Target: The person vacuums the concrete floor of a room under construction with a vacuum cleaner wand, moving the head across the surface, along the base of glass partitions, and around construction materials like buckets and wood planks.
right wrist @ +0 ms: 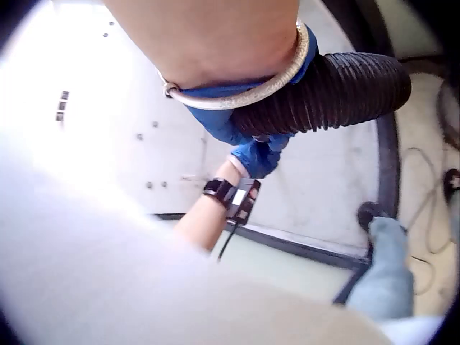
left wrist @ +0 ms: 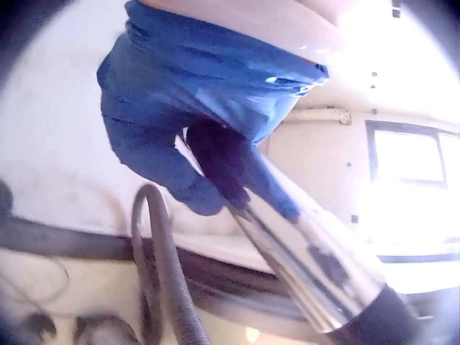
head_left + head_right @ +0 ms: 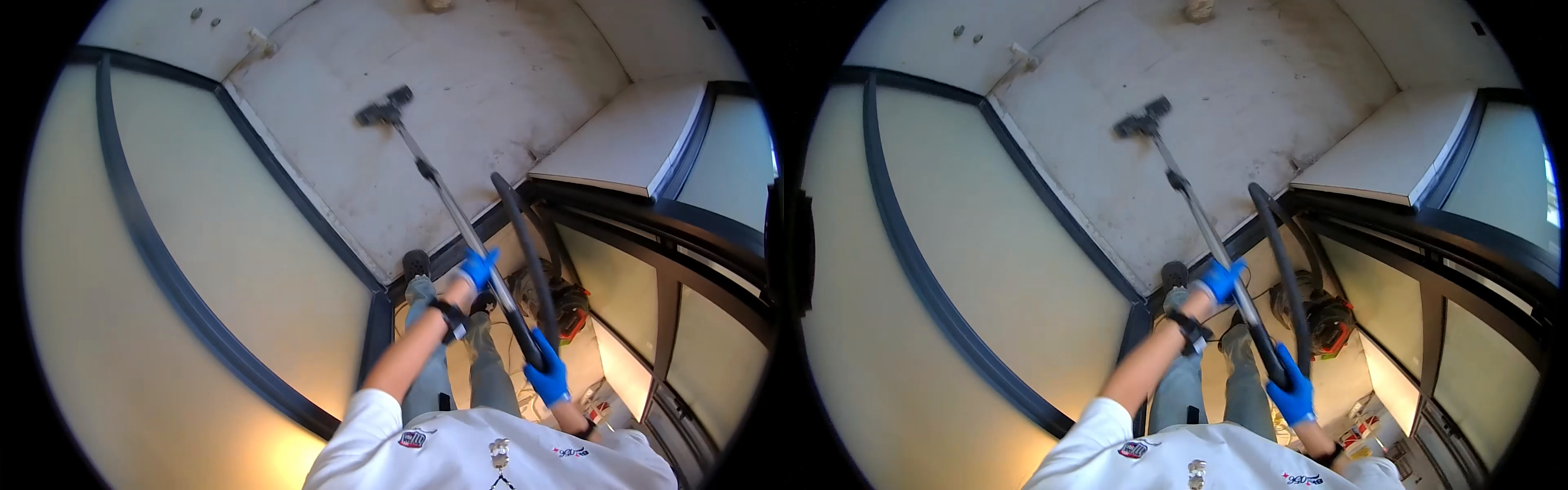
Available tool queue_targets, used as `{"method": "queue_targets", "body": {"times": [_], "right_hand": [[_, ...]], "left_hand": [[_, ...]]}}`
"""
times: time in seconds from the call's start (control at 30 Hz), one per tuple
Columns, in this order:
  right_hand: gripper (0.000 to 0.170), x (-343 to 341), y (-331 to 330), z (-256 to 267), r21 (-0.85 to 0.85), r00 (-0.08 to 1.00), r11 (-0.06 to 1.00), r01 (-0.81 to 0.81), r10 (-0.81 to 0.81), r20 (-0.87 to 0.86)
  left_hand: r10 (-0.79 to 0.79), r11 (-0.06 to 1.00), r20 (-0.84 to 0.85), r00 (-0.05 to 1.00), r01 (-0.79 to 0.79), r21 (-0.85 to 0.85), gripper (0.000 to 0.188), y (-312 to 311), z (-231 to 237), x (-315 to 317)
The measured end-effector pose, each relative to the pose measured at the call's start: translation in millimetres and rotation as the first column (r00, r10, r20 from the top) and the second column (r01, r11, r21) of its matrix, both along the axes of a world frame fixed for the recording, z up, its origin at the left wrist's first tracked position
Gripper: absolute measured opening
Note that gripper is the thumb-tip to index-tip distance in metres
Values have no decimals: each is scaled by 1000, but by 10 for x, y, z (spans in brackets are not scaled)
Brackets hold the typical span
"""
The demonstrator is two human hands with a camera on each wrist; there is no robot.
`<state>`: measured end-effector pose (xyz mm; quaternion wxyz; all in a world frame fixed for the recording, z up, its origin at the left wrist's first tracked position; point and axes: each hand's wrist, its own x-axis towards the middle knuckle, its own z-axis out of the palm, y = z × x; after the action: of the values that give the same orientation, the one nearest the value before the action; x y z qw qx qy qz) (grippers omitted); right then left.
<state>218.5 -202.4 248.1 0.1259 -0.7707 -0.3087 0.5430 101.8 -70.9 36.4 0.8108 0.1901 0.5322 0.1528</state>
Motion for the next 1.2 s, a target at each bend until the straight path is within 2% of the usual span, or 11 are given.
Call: {"method": "queue_targets", "body": {"times": [0.07,0.2,0.37,0.47,0.53,0.67,0.8,0.93,0.97,1.1,1.2], "right_hand": [[59,218,-447,358,-86,996,995,58,-52,68],[58,183,-578,707,-38,977,985,167,-161,140],[52,-108,-29,111,-45,951,955,295,-297,-83],[52,-367,787,-720,377,999,926,19,-37,40],[55,-463,1425,-1503,494,991,861,119,-74,-110],[60,-665,2859,-1570,358,973,907,-224,191,127],[55,-560,3227,-1438,299,966,920,-255,231,114],[56,-192,2261,-1350,402,969,881,-249,230,94],[57,45,1830,-1684,532,889,722,-442,276,364],[69,579,302,-769,166,916,901,-400,389,94],[71,1011,-758,-134,297,872,820,-489,446,202]], "left_hand": [[-310,948,-229,923,318,-5,72,-403,340,288],[-434,879,63,899,438,-187,73,-626,517,505],[-43,998,64,997,46,-36,55,-185,214,206],[193,981,30,981,-193,-4,41,156,113,-95],[400,917,77,913,-398,-38,43,266,28,-258],[427,900,63,902,-417,-124,50,-64,-342,-381],[179,966,131,975,-149,-211,63,-629,-434,-348],[115,983,222,968,-80,-164,68,-1215,-510,-59],[155,954,216,964,-89,-287,65,-1203,-436,17],[310,893,83,947,-260,-369,81,-1231,30,249],[383,835,89,919,-304,-459,77,-1363,44,530]]}}
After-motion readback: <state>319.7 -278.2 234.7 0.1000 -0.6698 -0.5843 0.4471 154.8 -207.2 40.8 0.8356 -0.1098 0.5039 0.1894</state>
